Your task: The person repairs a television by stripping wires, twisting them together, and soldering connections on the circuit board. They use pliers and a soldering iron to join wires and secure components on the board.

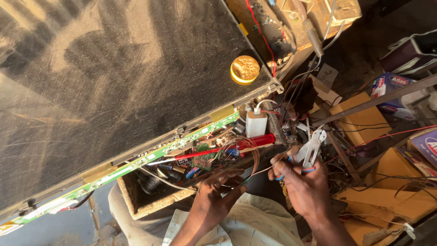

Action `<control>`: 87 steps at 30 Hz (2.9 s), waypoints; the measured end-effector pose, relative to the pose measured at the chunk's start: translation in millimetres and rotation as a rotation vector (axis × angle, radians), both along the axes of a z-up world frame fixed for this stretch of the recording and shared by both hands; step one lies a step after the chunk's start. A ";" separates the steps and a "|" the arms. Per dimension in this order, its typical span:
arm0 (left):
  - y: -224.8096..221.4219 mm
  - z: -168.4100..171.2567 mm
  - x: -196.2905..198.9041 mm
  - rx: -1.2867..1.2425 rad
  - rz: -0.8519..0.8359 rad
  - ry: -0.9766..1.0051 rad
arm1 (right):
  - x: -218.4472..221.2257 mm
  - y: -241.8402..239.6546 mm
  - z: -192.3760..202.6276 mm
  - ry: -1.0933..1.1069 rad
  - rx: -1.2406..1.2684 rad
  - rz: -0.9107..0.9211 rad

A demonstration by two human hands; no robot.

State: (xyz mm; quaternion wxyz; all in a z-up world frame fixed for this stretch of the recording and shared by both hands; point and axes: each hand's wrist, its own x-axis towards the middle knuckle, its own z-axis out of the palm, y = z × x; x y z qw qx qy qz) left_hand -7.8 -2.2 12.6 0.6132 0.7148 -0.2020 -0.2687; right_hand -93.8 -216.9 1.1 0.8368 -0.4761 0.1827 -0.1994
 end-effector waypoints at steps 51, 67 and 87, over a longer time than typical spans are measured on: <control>3.1 9.6 3.2 -0.023 0.022 -0.420 | 40.8 21.5 37.1 -0.273 -0.046 0.177; 10.8 16.3 6.8 -0.252 0.119 -0.022 | 52.9 5.3 50.6 -0.238 -0.076 0.079; 0.7 23.9 8.5 -0.276 -0.028 -0.096 | 54.4 -6.2 45.1 -0.078 -0.121 0.019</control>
